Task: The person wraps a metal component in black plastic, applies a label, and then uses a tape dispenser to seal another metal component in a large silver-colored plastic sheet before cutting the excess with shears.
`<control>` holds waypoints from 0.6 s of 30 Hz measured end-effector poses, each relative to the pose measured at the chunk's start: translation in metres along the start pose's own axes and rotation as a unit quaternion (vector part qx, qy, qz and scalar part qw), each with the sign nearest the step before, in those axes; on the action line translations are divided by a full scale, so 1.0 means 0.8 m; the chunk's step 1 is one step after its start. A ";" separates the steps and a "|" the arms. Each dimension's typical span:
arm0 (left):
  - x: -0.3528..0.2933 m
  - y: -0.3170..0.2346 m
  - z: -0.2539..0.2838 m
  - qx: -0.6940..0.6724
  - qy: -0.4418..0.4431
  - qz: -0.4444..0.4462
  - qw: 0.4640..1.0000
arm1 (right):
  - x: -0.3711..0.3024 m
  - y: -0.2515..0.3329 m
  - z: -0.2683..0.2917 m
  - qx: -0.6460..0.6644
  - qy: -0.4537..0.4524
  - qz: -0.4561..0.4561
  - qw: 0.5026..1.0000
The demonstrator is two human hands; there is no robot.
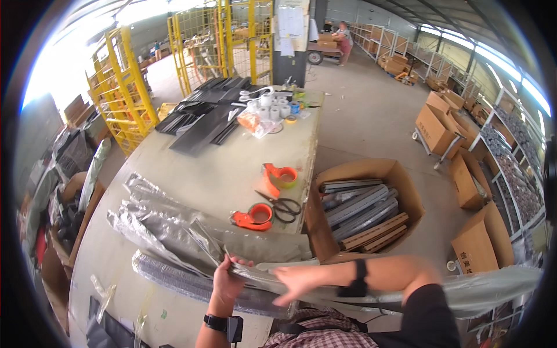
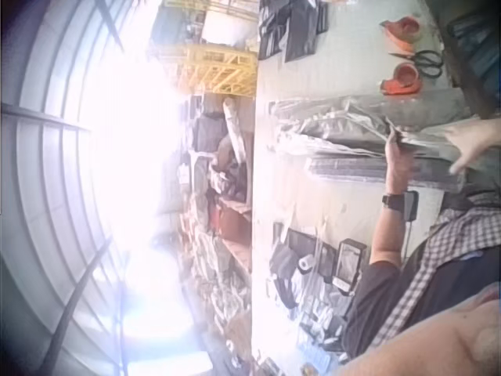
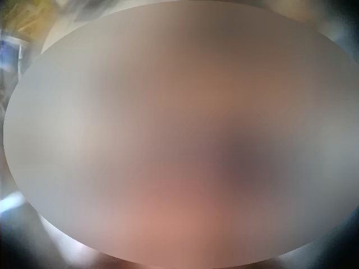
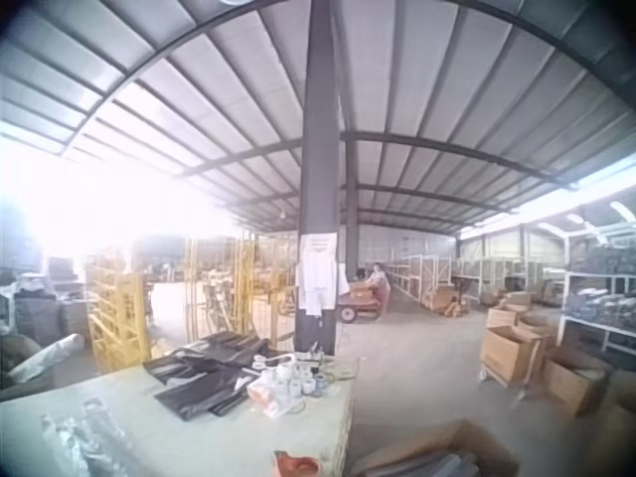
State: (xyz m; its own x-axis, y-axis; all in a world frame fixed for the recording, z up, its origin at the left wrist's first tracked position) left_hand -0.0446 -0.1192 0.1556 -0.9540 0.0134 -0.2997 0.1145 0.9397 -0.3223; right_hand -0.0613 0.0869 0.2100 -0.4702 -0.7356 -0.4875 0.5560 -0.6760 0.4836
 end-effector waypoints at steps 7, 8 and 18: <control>-0.010 -0.112 0.039 0.072 -0.005 -0.159 0.985 | -0.184 -0.019 -0.067 0.149 0.184 -0.171 0.956; -0.010 -0.123 0.035 0.101 -0.032 -0.186 0.977 | -0.210 -0.020 -0.079 0.194 0.133 -0.209 0.949; -0.041 -0.316 0.164 0.280 -0.120 -0.346 0.887 | -0.199 -0.007 -0.131 0.213 0.209 -0.288 0.910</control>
State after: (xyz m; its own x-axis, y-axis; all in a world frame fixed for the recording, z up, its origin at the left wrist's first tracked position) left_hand -0.0061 -0.4022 0.1291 -0.7703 -0.6374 -0.0169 -0.2917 0.3758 -0.8796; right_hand 0.0821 0.2128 0.2088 -0.2471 -0.2334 -0.9405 -0.0586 -0.9652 0.2549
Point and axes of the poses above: each hand's wrist, its own x-axis towards the middle knuckle, its own z-axis out of the back of the hand, y = z × x, the point moved 1 cm from there along x, towards the middle knuckle, and after that the axes turned 9 degrees about -z, right-handed, at the moved point
